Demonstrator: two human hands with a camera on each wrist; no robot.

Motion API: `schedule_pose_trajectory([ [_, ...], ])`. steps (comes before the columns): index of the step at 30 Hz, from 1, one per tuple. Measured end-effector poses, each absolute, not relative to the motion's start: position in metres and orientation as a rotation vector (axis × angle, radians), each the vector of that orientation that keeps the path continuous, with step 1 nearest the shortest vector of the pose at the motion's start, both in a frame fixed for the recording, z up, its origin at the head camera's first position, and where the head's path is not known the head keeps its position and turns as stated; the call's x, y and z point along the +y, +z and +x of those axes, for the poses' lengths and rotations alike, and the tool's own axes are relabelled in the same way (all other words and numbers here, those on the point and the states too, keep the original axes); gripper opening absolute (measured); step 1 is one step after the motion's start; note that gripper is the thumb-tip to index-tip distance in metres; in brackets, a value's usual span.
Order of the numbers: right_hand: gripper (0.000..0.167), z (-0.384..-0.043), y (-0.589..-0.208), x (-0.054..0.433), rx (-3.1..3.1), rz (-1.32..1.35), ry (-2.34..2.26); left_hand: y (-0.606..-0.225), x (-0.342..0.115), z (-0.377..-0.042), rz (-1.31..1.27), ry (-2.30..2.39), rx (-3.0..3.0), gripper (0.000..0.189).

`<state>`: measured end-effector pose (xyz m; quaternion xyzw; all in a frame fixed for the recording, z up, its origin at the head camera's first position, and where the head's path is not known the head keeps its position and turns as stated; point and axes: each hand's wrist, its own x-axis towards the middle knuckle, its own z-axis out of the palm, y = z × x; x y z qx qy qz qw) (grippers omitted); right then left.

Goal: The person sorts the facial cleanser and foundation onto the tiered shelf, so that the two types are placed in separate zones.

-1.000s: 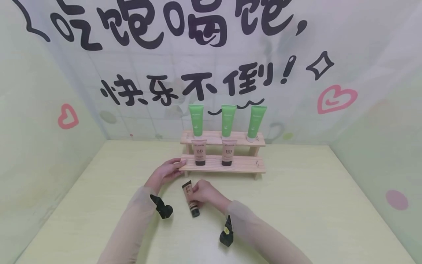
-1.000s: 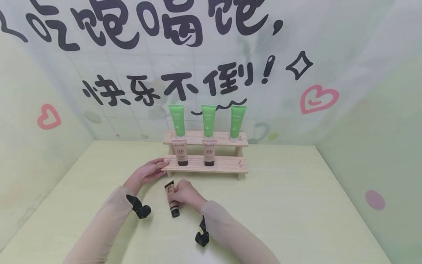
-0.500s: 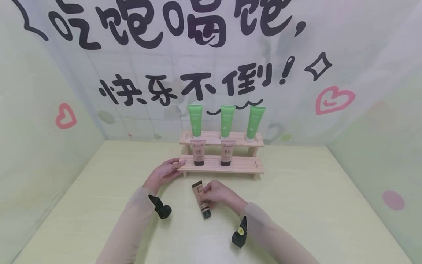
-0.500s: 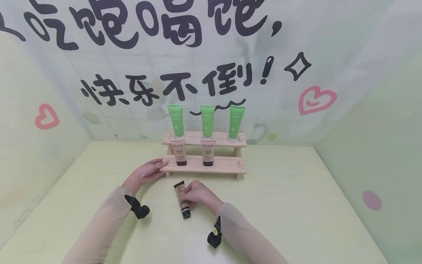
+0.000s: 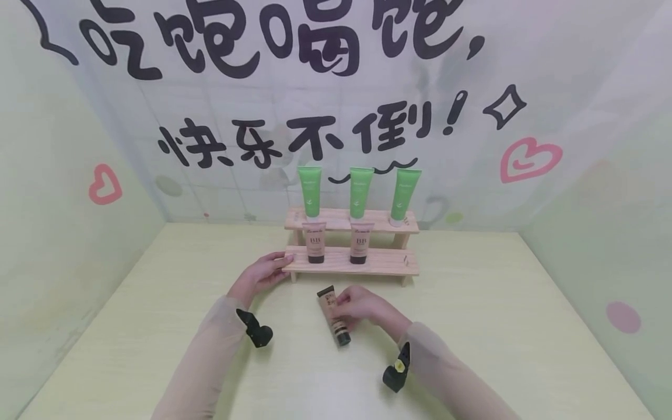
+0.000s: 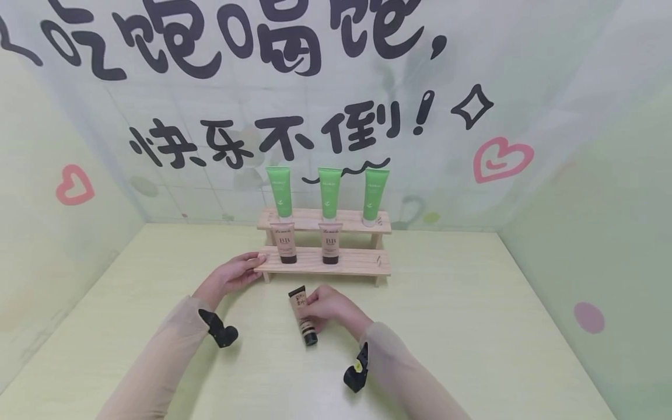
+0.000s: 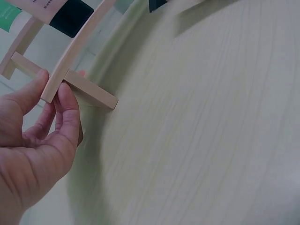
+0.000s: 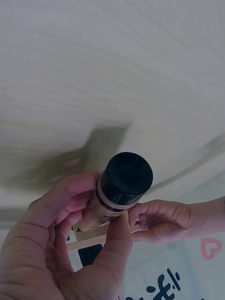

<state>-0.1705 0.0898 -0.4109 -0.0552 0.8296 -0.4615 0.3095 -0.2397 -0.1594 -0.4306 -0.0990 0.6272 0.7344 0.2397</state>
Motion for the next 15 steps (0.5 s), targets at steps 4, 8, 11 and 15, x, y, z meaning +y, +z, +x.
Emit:
schedule_pose_trajectory([
  [4, 0.037, -0.171, -0.408, 0.102, 2.199, -0.126, -1.22, -0.432, -0.159, -0.24, -0.274, 2.015, 1.716, 0.06],
  [8, 0.037, -0.171, -0.402, 0.116, 2.204, -0.124, -1.228, -0.432, -0.16, -0.24, -0.278, 2.019, 1.72, 0.059],
  [11, 0.035, -0.172, -0.398, 0.126, 2.201, -0.126, -1.231, -0.433, -0.16, -0.241, -0.28, 2.027, 1.716, 0.058],
  [15, 0.031, -0.174, -0.394, 0.136, 2.213, -0.116, -1.224, -0.433, -0.16, -0.24, -0.274, 2.029, 1.715, 0.058],
])
